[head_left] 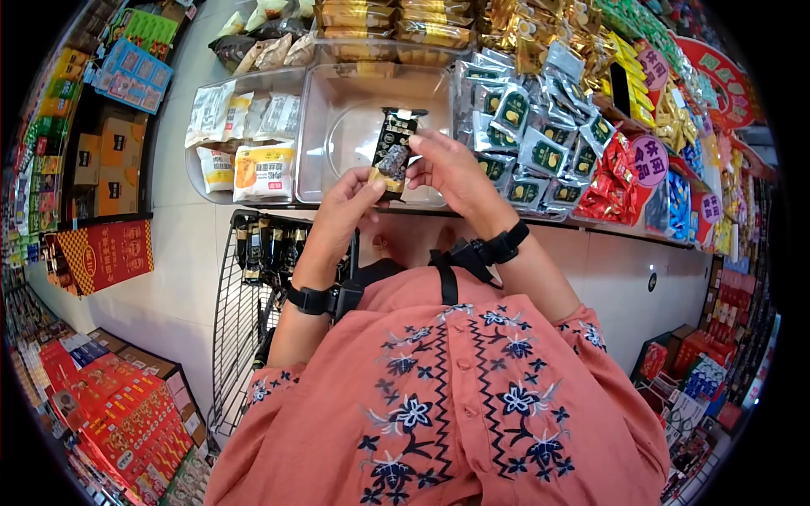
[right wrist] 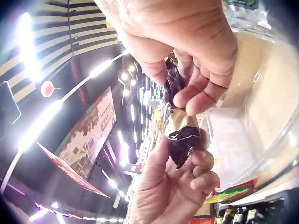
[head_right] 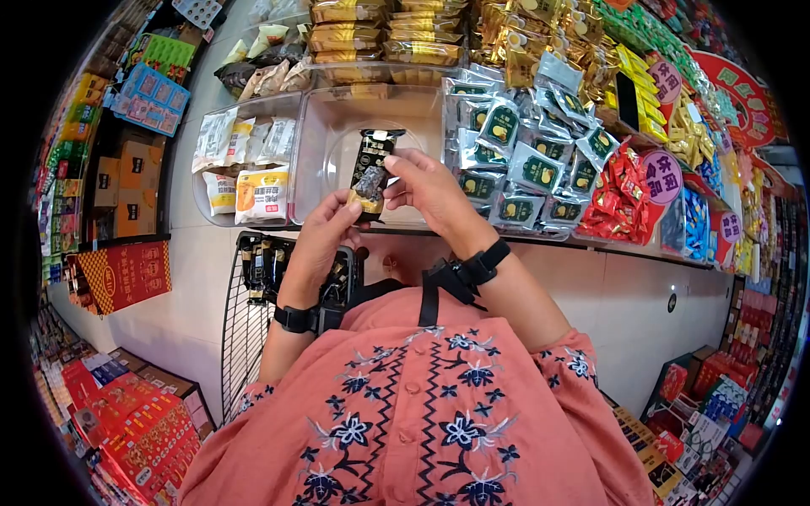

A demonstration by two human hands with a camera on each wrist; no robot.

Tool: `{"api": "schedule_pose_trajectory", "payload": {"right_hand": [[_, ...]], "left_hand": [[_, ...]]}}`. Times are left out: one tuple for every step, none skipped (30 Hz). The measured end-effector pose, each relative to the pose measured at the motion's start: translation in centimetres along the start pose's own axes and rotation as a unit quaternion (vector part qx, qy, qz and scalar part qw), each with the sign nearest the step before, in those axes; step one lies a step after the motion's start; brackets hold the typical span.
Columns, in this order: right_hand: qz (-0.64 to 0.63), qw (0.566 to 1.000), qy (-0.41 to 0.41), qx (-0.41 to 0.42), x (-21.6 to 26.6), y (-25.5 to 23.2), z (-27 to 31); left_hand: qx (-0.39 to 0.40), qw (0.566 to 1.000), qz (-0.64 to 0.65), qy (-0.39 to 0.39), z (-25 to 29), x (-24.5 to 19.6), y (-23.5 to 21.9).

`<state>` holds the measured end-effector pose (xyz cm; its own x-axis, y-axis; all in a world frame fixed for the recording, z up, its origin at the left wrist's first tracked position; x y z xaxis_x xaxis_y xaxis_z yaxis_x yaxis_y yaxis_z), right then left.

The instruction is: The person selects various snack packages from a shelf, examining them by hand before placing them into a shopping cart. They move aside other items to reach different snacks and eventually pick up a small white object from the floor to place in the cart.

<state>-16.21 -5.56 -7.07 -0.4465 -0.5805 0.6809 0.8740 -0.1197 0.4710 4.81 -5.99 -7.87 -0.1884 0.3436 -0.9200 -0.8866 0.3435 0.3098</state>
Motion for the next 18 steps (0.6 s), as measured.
{"api": "schedule_pose_trajectory", "payload": {"right_hand": [[0.015,1.0,-0.001,0.002,0.0,0.1,-0.1],[0.06,0.998,-0.005,-0.007,-0.2,0.4,-0.1],[0.106,0.994,-0.009,-0.017,-0.4,0.9,-0.2],[0.152,0.988,-0.013,-0.026,-0.6,1.2,-0.4],[0.162,0.986,-0.003,-0.025,-0.8,1.3,-0.7],[0.173,0.985,0.007,-0.022,-1.1,1.3,-1.3],[0.185,0.982,0.016,-0.019,-1.3,1.2,-2.0],[0.195,0.98,0.017,-0.03,-1.4,0.9,-3.0],[0.201,0.979,0.02,-0.039,-0.7,1.0,-3.8],[0.207,0.977,0.025,-0.049,0.0,1.1,-4.6],[0.213,0.975,0.03,-0.058,0.7,1.3,-5.3],[0.235,0.969,0.023,-0.075,1.8,1.9,-5.7],[0.278,0.957,0.03,-0.083,2.9,2.4,-6.5],[0.309,0.946,0.035,-0.091,3.9,3.0,-7.3],[0.339,0.935,0.041,-0.098,4.6,3.5,-8.2],[0.373,0.921,0.008,-0.11,4.6,3.7,-9.5],[0.424,0.898,0.001,-0.115,4.8,3.7,-10.8],[0.473,0.873,-0.006,-0.12,5.0,3.7,-12.1]], "left_hand": [[-0.005,1.0,0.004,0.003,-0.2,0.2,-0.1],[-0.01,1.0,0.012,0.004,-0.3,0.4,-0.1],[-0.015,1.0,0.021,0.005,-0.4,0.6,-0.1],[-0.021,0.999,0.03,0.007,-0.5,0.8,-0.1],[-0.021,0.999,0.027,0.007,-0.6,1.0,0.0],[-0.022,0.999,0.023,0.008,-0.8,1.1,0.0],[-0.024,0.999,0.019,0.01,-1.0,1.2,-0.3],[-0.041,0.998,-0.03,0.024,-1.5,1.6,-1.0],[-0.06,0.994,-0.078,0.037,-2.3,2.1,-2.1],[-0.079,0.988,-0.126,0.048,-2.8,2.5,-3.2],[-0.1,0.988,-0.106,0.06,-3.2,2.1,-4.1],[-0.122,0.986,-0.085,0.073,-3.5,1.4,-4.9],[-0.128,0.984,-0.085,0.087,-3.7,0.7,-5.5],[-0.134,0.982,-0.085,0.101,-3.8,-0.1,-6.1],[-0.141,0.98,-0.086,0.114,-3.6,-0.9,-6.4],[-0.145,0.978,-0.079,0.124,-3.2,-1.6,-6.5],[-0.149,0.978,-0.079,0.124,-2.8,-1.8,-6.7],[-0.154,0.977,-0.078,0.124,-2.2,-1.9,-6.9]]}}
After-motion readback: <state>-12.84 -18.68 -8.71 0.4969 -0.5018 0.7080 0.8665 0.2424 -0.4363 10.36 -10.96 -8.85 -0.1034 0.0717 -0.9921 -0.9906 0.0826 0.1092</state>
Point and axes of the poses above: each hand's wrist, its own z-axis away from the middle knuckle, its own y-axis out of the palm, x = y × z, the point moved 1 cm from there along -z, towards the middle knuckle, and after that the axes turned 12 degrees about y, right-handed, at the moved point
